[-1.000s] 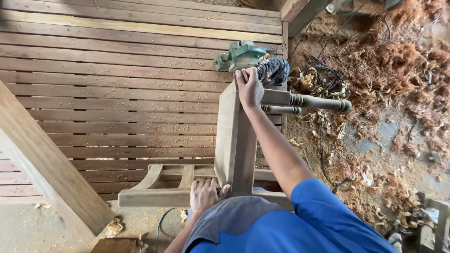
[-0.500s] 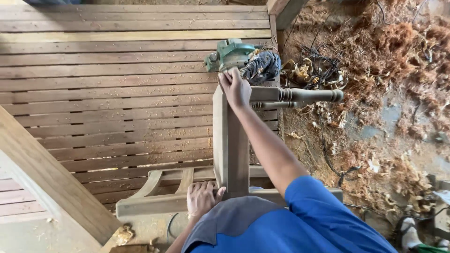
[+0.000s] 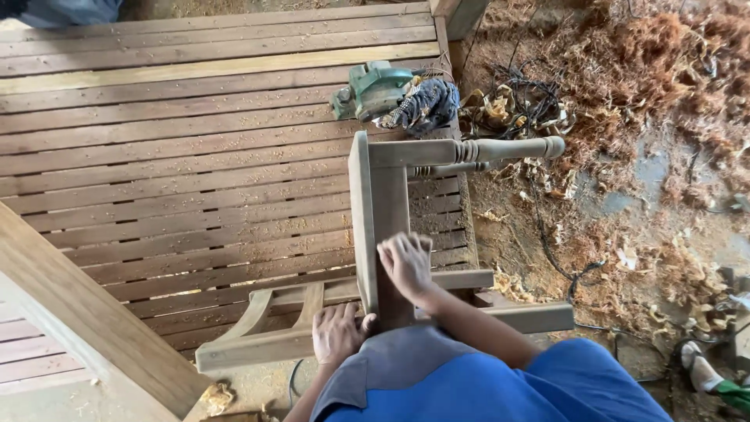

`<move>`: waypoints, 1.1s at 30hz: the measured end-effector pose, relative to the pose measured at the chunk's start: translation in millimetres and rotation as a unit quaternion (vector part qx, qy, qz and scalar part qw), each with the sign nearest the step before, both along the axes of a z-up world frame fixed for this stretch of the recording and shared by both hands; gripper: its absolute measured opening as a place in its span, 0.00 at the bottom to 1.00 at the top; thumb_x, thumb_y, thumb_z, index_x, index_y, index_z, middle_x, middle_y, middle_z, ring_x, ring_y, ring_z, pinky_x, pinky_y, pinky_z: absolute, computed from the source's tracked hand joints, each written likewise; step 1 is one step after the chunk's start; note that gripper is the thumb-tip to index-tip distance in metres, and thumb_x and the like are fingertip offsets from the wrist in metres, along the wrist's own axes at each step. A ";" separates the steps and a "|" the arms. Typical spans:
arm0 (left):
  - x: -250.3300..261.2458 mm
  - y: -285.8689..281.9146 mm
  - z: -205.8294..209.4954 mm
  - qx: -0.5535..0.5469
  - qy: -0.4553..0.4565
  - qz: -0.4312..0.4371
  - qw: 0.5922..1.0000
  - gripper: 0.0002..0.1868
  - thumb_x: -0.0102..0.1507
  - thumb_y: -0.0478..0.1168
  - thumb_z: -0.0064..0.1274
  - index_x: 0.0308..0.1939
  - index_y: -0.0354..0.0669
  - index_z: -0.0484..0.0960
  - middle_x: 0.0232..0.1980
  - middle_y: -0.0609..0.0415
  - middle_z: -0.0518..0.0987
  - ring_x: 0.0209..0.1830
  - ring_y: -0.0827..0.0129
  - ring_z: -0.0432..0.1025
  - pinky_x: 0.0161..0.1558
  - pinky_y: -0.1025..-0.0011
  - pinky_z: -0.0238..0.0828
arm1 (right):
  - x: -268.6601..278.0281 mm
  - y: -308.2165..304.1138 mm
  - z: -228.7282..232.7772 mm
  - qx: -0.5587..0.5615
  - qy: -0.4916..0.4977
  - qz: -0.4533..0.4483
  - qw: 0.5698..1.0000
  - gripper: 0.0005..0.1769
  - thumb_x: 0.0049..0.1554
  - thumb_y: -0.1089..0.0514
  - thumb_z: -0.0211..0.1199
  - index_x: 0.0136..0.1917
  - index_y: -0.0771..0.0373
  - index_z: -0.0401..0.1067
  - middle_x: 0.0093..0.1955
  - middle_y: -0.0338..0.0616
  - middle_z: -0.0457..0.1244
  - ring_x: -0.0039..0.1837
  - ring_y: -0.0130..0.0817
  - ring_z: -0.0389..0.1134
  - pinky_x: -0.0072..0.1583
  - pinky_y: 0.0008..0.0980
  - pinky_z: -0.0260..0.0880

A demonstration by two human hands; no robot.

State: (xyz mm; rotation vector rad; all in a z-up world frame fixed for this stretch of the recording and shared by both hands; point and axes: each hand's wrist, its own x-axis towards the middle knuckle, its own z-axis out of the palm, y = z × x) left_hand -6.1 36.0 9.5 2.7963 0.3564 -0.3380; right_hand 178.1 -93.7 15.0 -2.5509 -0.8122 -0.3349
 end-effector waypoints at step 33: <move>311.4 -40.9 9.9 0.026 -0.166 0.017 0.986 0.52 0.68 0.63 0.48 0.81 0.31 0.45 0.83 0.32 0.42 0.84 0.41 0.40 0.78 0.48 0.43 | -29.6 -251.8 -9.6 0.006 0.106 -0.173 0.979 0.13 0.49 0.47 0.74 0.34 0.52 0.72 0.26 0.42 0.60 0.36 0.48 0.67 0.42 0.43 0.67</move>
